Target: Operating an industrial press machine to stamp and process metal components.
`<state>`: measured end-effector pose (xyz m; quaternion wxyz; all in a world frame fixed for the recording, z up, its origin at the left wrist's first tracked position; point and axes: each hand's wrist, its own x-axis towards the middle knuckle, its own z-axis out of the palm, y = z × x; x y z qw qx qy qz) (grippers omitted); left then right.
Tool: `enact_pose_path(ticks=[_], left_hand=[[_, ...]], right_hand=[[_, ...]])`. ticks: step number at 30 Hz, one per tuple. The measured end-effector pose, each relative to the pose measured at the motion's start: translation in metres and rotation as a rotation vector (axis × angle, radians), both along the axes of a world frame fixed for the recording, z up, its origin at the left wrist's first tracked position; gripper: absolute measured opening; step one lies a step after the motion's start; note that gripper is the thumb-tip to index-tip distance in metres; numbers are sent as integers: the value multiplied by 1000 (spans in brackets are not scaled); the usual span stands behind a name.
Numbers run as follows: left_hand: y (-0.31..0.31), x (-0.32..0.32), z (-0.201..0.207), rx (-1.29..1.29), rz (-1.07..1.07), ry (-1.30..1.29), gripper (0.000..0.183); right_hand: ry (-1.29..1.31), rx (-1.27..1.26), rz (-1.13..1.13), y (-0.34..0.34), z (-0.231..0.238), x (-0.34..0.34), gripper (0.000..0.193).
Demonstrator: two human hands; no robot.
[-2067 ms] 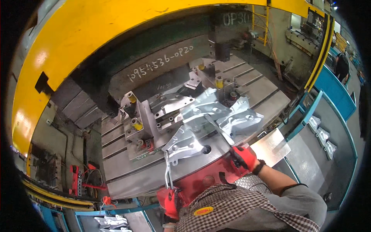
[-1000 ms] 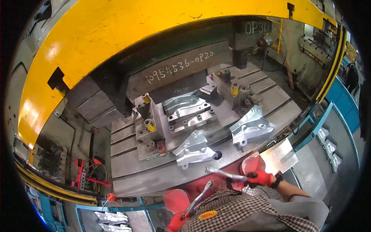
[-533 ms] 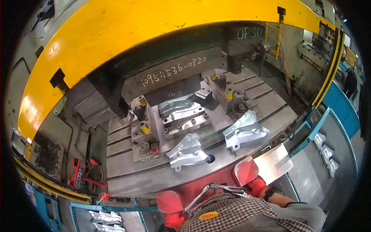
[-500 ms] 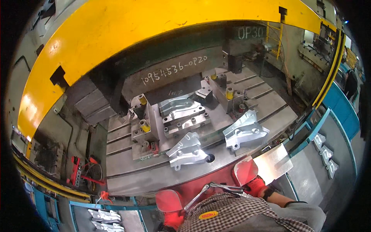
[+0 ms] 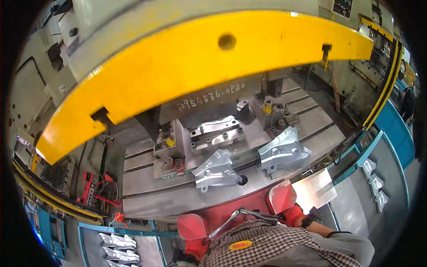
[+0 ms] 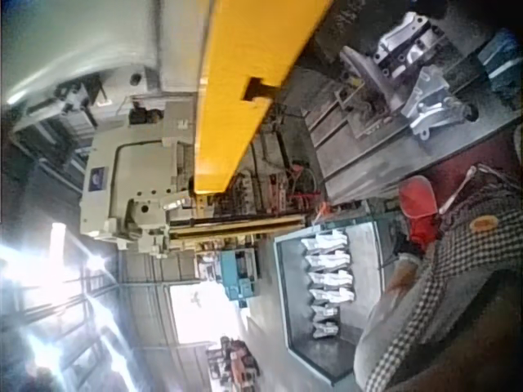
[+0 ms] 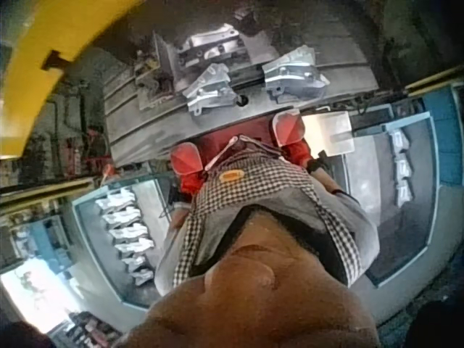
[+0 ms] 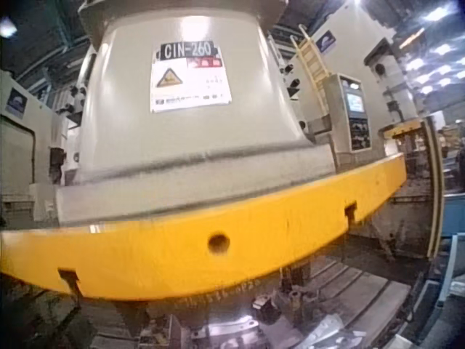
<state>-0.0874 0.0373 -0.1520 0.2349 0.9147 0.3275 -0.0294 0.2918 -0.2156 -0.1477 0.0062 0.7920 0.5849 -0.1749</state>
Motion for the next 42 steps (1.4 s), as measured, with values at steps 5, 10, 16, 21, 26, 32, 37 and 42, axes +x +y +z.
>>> enact_pose_path(ticks=[5, 10, 16, 21, 26, 32, 37, 42], left_hand=[[-7, 8, 17, 63, -26, 90, 45], [-10, 18, 42, 49, 28, 6, 30], [-10, 1, 62, -286, 73, -87, 32], [36, 6, 93, -244, -51, -277, 33], [118, 99, 110, -539, 313, -406, 38], [203, 224, 109, -126, 322, -440, 37], [221, 265, 110, 79, 421, -234, 38], [212, 259, 118, 37, 429, -271, 37]], right_hand=[[71, 73, -23, 0, 1, 0, 28], [11, 114, -58, 0, 8, -4, 29], [218, 309, -219, -14, 51, -6, 35], [503, 298, -510, -6, 71, -6, 31], [612, 509, -691, 39, 54, -9, 29], [395, 563, -665, 51, 59, -10, 30], [323, 509, -717, 51, 59, -13, 27], [395, 516, -717, 50, 53, -9, 31]])
